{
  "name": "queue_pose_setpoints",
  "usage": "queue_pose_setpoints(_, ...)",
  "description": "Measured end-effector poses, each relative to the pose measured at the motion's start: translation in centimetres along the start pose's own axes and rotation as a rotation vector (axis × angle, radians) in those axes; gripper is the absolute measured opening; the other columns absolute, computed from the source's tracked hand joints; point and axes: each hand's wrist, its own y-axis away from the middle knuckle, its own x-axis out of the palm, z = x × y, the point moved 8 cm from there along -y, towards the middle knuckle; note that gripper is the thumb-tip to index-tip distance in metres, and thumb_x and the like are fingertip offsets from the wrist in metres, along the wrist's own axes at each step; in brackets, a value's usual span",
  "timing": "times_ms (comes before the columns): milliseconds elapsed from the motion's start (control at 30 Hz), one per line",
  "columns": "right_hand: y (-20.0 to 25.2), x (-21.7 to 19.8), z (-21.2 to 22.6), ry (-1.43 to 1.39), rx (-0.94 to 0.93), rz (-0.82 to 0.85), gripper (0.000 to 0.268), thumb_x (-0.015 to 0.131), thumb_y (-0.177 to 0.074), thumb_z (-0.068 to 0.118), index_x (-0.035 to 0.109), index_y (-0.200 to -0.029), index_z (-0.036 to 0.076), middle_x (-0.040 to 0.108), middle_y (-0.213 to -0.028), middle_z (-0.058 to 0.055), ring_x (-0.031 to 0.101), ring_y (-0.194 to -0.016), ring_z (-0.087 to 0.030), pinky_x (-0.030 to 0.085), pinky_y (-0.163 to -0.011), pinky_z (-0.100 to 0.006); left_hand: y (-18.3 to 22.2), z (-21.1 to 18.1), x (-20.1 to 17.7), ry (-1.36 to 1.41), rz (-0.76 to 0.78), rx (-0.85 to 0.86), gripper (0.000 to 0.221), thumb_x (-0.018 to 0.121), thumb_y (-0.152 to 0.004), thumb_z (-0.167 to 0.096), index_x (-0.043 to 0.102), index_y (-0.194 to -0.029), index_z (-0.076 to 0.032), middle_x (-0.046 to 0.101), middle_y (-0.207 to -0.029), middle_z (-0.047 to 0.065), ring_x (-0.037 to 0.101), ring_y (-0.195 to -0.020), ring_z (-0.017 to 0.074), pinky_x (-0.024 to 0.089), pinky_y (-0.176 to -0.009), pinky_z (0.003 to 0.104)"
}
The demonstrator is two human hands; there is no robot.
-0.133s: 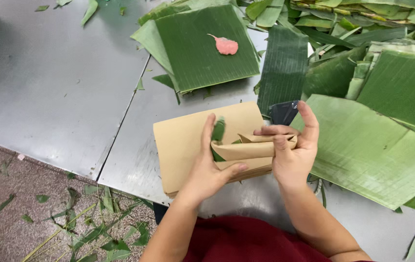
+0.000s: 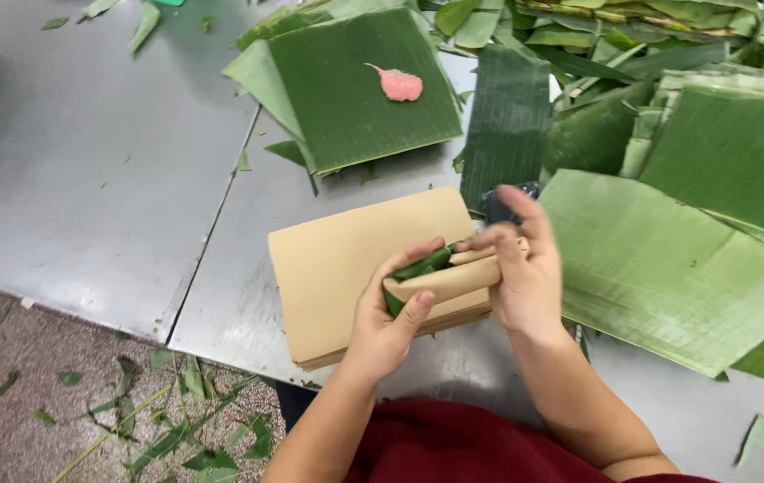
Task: The person is wrapping portions of meat paste in banana leaves. They place a leaf on a wooden board, add a portion of pink paste, roll the leaf tightly, and then fold the ends to secure the package.
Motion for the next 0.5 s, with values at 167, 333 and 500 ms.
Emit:
queue_pose_setpoints(167, 0.3, -0.7, -1.2, -0.093, 0.129, 0.255, 0.071, 0.064, -0.098, 0.048, 0.049, -0.148, 0.000, 0.067, -0.123, -0.009, 0.066, -0.111, -0.016, 0.057, -0.096, -0.029, -0.1, 2.3, 1.2, 0.361, 0.040, -0.191, 0.044, 0.070, -0.098, -0.012, 0.053, -0.136, 0.003, 0.056, -0.151, 0.020, 0.055, -0.138, 0.0315, 0.051, -0.107, 0.047)
queue_pose_setpoints(333, 1.6, -7.9, 0.0, 0.080, 0.233, 0.113, 0.048, 0.071, -0.098, 0.031, 0.063, -0.129, -0.003, 0.070, -0.105, -0.009, 0.069, -0.094, -0.015, 0.057, -0.083, -0.029, -0.5, 3.1, 5.3, 0.059, 0.177, -0.161, 0.055, 0.069, -0.099, -0.011, 0.046, -0.148, -0.003, 0.058, -0.151, 0.021, 0.058, -0.134, 0.0335, 0.049, -0.106, 0.046)
queue_pose_setpoints(500, 2.9, -23.6, 12.3, 0.987, 0.043, -0.328, 0.025, 0.070, -0.088, -0.001, 0.075, -0.112, 0.004, 0.073, -0.096, -0.006, 0.066, -0.086, -0.011, 0.053, -0.075, -0.027, -1.9, 4.5, 11.2, -0.844, 0.365, 0.096, 0.073, 0.076, -0.087, -0.020, 0.042, -0.151, -0.010, 0.053, -0.149, 0.022, 0.055, -0.126, 0.0398, 0.046, -0.105, 0.050)
